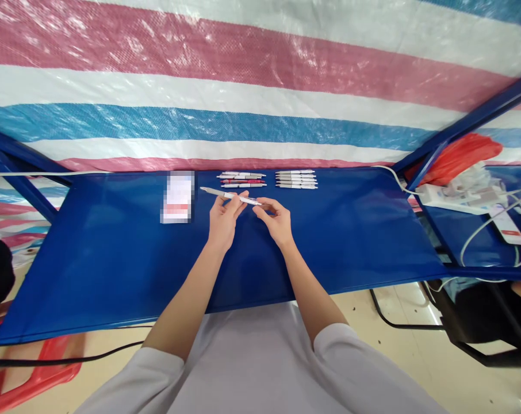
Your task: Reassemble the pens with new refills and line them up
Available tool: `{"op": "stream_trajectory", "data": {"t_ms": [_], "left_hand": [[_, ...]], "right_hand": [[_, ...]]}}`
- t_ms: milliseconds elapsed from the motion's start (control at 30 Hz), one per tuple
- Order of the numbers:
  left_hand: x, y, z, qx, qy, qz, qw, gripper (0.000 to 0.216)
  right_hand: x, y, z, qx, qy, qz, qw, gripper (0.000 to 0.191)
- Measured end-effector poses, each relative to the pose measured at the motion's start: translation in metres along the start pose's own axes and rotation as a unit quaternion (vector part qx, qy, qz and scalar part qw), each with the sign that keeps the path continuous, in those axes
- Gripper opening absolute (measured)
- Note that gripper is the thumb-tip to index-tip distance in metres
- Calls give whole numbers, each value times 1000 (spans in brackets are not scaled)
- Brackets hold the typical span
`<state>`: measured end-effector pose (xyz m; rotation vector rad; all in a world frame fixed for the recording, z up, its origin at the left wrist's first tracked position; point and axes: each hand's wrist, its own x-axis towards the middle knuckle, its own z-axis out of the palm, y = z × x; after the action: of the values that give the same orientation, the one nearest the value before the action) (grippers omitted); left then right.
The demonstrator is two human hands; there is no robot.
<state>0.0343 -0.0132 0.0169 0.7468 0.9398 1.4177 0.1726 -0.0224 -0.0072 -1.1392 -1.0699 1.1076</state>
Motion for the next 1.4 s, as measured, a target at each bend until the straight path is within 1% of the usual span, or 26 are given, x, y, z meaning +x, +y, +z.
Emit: {"op": "stream_trajectory", "data": {"t_ms": [100,233,300,467,600,700,733,800,867,900,1000,1067,1133,1233,1333,1400], "left_hand": [[-3,-4,2,1,-1,-7,1000,35],[-4,-1,-1,17,-9,-30,999,36],[-4,1,-4,17,3,-36,999,36],[-4,3,-8,-19,58,-34,998,38],[-4,-3,-5,-19,53,-50,997,40],[-4,-9,-5,15,45,-30,998,43],[-4,-10,-6,42,41,-16,998,43],[-6,-9,-11,129,23,15,991,43],[-9,-5,-19,262,-24,31,964,40],[-9,-3,-23,313,-35,49,948,39],[-8,4,-35,412,-59,142,898,34],[-4,5,-42,462,-60,207,860,30],[1,4,-47,506,-66,252,822,28],[9,-2,-52,573,-87,277,766,30],[14,-8,-55,637,-94,272,715,33],[16,-10,-55,670,-99,266,686,36]], "right_hand": [[1,-1,0,4,9,7,1000,26],[3,-1,1,44,27,24,998,26],[4,1,2,72,37,39,996,27],[5,1,6,148,48,70,985,27],[6,0,14,237,63,71,967,24],[9,1,21,293,93,70,949,22],[11,1,22,309,107,73,942,22],[17,2,22,342,135,80,927,22],[23,3,19,382,157,86,906,19],[26,3,16,406,164,89,895,17],[35,3,7,487,160,101,853,7],[38,3,2,541,138,104,823,18],[40,3,0,580,116,102,800,27],[41,7,-2,610,92,86,782,30],[41,13,-4,634,67,63,768,32],[42,17,-6,643,64,51,762,32]]}}
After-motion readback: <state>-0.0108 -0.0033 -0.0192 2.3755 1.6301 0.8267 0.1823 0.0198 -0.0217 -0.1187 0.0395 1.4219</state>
